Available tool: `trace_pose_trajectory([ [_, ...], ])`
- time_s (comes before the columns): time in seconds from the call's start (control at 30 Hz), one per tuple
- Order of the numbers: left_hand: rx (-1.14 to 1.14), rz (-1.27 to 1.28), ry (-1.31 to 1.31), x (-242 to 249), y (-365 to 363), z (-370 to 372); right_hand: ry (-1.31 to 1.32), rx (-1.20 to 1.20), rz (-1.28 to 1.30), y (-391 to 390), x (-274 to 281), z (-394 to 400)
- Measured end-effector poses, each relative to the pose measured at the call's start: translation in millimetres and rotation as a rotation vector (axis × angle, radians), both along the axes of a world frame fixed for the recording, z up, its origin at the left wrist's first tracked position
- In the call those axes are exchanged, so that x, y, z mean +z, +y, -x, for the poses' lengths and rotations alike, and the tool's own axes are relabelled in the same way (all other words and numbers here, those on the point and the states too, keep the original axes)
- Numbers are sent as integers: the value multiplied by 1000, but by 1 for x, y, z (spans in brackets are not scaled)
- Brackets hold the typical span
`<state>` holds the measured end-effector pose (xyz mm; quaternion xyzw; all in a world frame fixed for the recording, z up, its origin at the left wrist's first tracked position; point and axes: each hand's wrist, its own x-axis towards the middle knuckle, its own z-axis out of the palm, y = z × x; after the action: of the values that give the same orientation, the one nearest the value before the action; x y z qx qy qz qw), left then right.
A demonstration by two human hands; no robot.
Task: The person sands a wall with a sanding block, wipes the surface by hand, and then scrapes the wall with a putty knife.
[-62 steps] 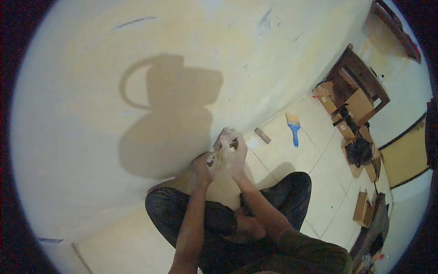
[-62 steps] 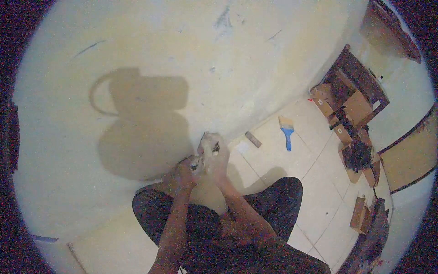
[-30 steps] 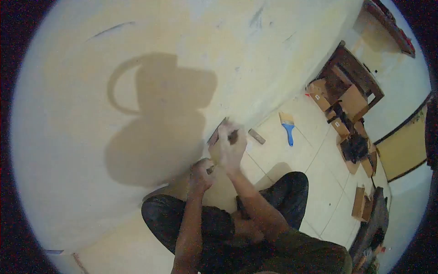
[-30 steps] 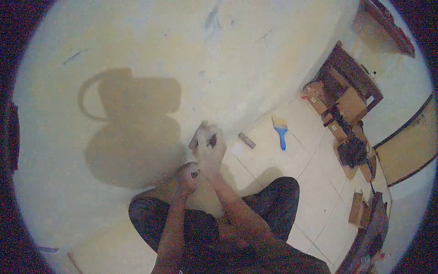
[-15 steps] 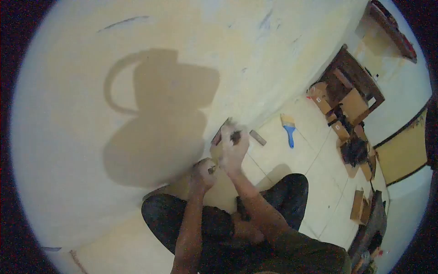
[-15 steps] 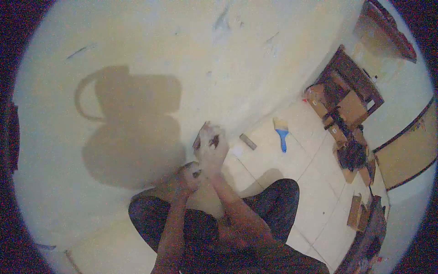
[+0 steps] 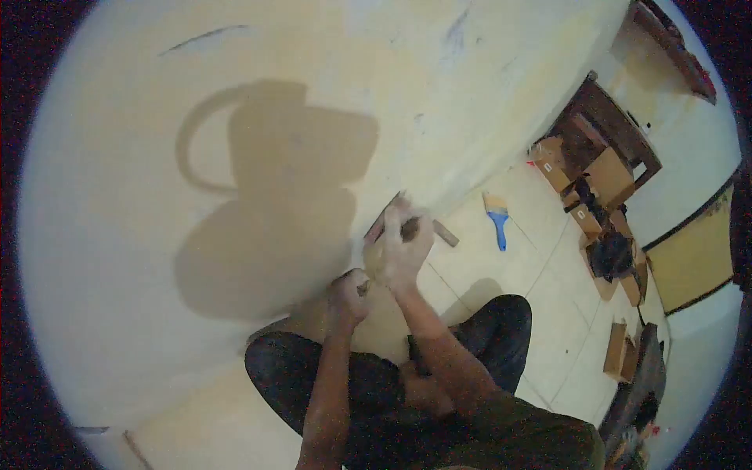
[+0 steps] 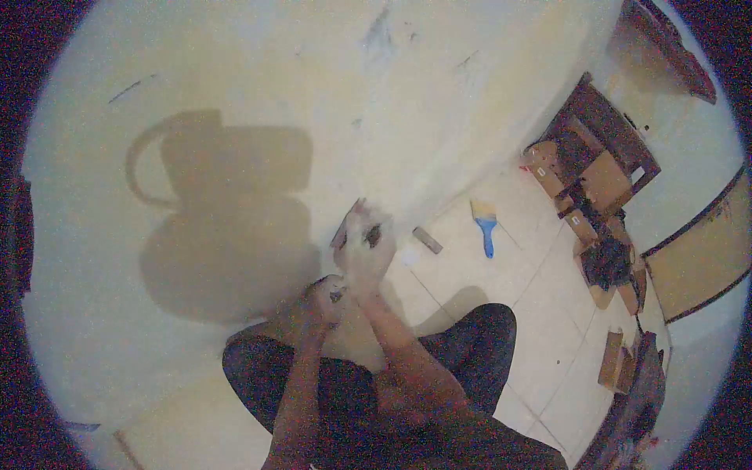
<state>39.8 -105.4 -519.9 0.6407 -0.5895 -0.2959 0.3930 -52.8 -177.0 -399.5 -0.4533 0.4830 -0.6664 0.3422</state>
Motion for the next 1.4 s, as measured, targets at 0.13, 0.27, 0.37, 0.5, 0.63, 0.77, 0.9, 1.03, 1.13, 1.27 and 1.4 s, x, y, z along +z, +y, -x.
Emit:
trace_pose_trajectory([
  [0.13, 8, 79, 41, -35, -9, 2, -68, 13, 130, 1, 40, -3],
  [0.27, -52, 66, -34, -51, -13, -4, 5, 75, 105, 16, -21, -7],
  [0.37, -10, 105, -106, -41, -12, -4, -37, 155, 74, 23, -14, -6],
  [0.5, 63, 83, 36, 2, 1, 6, 332, -160, 237, -20, 14, 7],
  [0.63, 7, 17, 26, -15, -9, 6, 10, -30, 173, -22, 7, 10],
  [0.77, -39, 16, -57, -47, -12, -1, 253, 20, 154, 9, -50, 11],
  [0.9, 20, -7, -3, -61, -11, 2, 275, -10, 302, -2, -23, 17],
  [1.03, -22, -24, 40, -54, -10, 3, 242, -100, 321, -22, 21, 22],
  [1.13, -54, -158, 63, -36, -11, 4, 262, -76, 320, -23, -16, 24],
  [1.27, -23, -52, 66, -45, -11, 3, 400, -18, 314, 5, -57, 26],
  [1.4, -1, 46, 28, -55, -11, 5, 229, -8, 229, -14, -15, 26],
])
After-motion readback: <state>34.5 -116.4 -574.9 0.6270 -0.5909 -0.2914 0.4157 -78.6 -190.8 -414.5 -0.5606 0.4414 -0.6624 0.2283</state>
